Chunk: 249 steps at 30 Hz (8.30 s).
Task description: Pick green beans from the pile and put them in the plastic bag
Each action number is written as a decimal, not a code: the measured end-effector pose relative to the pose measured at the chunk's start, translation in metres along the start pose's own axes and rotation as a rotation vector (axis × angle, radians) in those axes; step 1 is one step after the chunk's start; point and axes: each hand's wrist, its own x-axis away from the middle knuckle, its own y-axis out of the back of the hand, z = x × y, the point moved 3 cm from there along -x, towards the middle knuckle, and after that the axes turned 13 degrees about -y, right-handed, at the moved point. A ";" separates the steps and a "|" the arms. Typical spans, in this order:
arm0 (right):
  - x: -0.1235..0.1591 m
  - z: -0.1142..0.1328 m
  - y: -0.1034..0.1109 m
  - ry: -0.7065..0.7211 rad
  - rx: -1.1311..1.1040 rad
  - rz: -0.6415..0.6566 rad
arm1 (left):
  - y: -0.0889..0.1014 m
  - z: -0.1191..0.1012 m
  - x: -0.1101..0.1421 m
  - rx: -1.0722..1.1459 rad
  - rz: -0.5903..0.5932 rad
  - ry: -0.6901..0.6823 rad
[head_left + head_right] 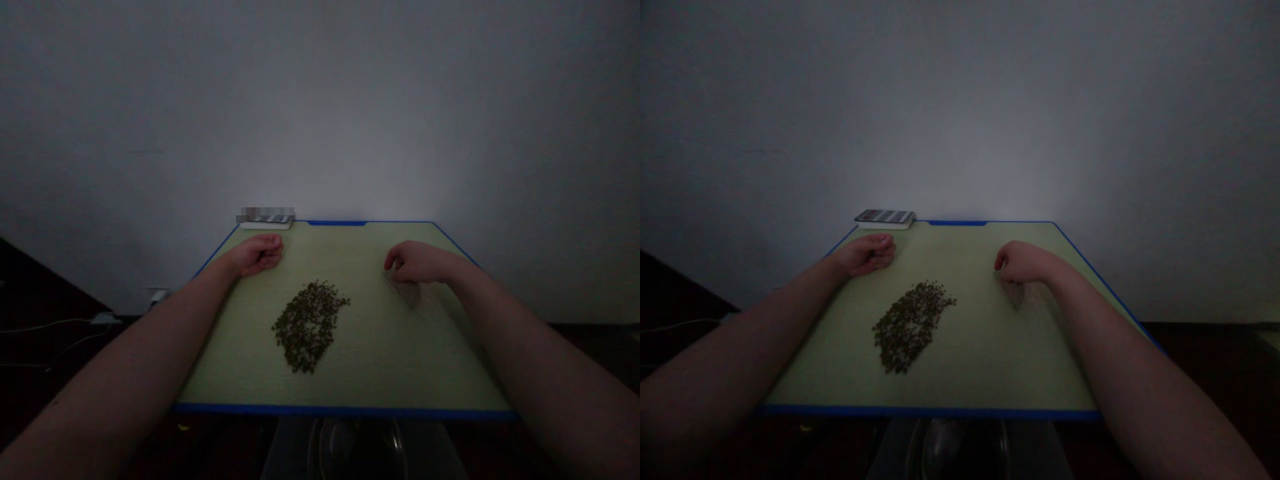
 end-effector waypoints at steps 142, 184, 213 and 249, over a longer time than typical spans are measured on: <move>0.015 0.057 -0.033 0.361 -0.154 -0.099 | -0.001 -0.001 0.000 -0.008 -0.005 0.002; 0.007 0.041 -0.022 0.305 -0.292 -0.071 | -0.001 0.000 0.001 -0.003 0.025 -0.008; 0.002 0.051 -0.027 0.209 -0.129 -0.120 | -0.003 -0.001 0.000 -0.002 0.012 0.011; 0.009 0.058 -0.031 0.380 -0.075 -0.048 | -0.006 -0.003 -0.001 -0.004 0.006 0.001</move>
